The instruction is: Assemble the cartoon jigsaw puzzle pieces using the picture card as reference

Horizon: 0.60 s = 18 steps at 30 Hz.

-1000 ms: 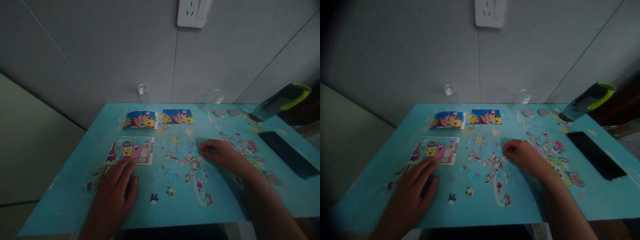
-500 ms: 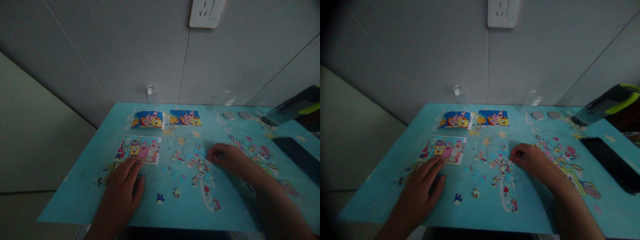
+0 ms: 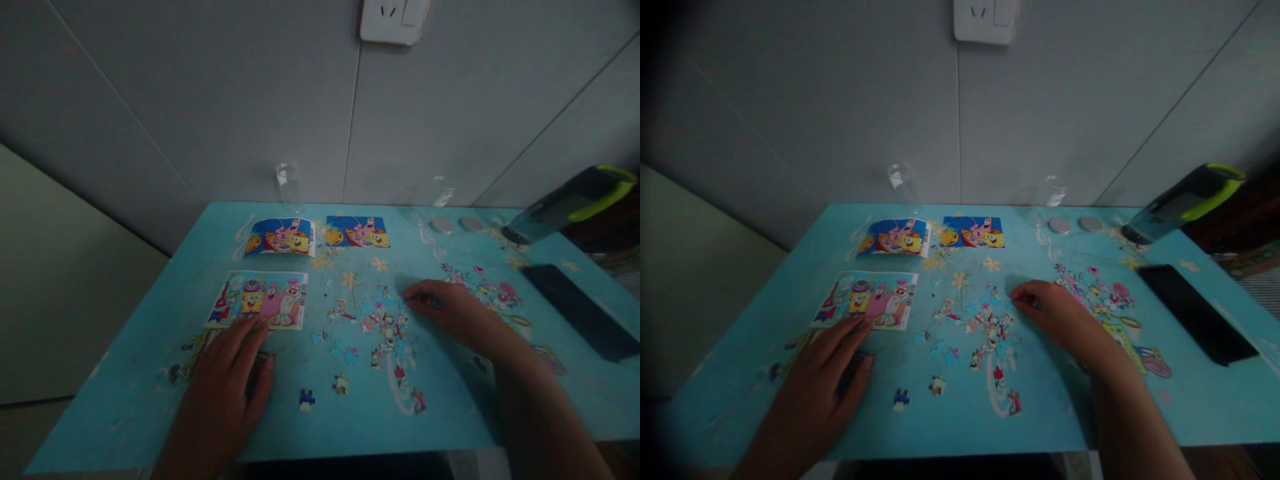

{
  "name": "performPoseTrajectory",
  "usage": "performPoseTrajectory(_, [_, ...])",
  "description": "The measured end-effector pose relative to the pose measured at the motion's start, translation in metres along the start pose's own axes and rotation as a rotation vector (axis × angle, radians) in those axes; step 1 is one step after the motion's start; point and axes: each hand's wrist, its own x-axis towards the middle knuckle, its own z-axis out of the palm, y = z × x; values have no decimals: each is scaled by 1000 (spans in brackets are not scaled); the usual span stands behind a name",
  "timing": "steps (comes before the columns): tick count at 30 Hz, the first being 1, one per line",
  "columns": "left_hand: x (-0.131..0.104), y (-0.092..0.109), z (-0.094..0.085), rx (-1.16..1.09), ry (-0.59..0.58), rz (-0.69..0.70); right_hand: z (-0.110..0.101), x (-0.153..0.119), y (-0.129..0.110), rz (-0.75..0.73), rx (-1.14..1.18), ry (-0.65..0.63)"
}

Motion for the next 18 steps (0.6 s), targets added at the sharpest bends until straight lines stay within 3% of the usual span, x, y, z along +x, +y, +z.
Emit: performPoseTrajectory(18, [-2, -2, 2, -12, -3, -8, 2, -1, 3, -43, -17, 32])
